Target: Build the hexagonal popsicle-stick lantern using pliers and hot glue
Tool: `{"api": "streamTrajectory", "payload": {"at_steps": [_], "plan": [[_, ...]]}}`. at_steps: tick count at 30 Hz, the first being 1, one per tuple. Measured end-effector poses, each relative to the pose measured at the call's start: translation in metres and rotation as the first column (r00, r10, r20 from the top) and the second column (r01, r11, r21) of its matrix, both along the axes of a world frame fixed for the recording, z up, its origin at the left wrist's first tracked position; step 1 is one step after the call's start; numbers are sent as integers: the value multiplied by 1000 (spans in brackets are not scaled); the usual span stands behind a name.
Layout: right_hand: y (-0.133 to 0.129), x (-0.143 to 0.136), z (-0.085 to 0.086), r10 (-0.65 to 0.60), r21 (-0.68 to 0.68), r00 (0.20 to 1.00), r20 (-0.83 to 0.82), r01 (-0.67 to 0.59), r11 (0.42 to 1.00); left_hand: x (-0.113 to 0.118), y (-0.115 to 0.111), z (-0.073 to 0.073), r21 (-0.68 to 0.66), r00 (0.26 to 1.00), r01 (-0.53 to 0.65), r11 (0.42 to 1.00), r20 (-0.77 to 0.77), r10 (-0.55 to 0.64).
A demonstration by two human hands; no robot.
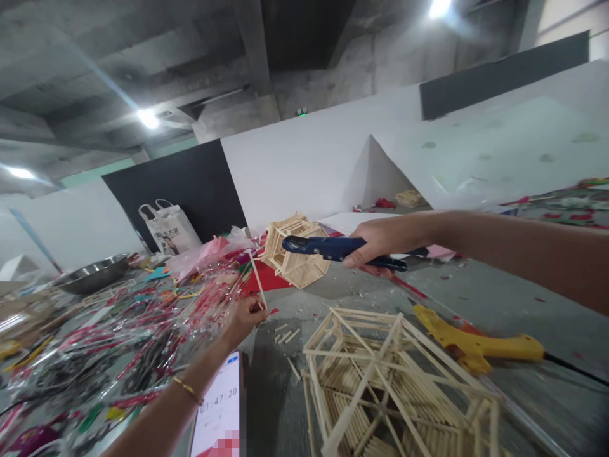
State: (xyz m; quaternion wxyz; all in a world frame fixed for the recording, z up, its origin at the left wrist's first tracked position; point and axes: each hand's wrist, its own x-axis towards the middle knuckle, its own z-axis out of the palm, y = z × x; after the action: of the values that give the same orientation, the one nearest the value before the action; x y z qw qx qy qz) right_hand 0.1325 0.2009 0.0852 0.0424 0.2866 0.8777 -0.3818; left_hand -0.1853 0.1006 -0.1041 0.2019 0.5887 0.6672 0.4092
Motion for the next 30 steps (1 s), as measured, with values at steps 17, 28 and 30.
{"api": "streamTrajectory", "payload": {"at_steps": [17, 28, 30], "plan": [[-3, -50, -24, -54, 250, 852, -521, 214, 944, 62, -31, 63, -103, 965, 221, 970, 166, -202], [-24, -80, -12, 609, 797, 760, -228, -213, 565, 69, -70, 125, -110, 818, 306, 946, 539, -202], [-25, -83, -23, 626, 817, 751, -212, -215, 535, 65, -73, 132, -56, 792, 274, 960, 580, -192]]}}
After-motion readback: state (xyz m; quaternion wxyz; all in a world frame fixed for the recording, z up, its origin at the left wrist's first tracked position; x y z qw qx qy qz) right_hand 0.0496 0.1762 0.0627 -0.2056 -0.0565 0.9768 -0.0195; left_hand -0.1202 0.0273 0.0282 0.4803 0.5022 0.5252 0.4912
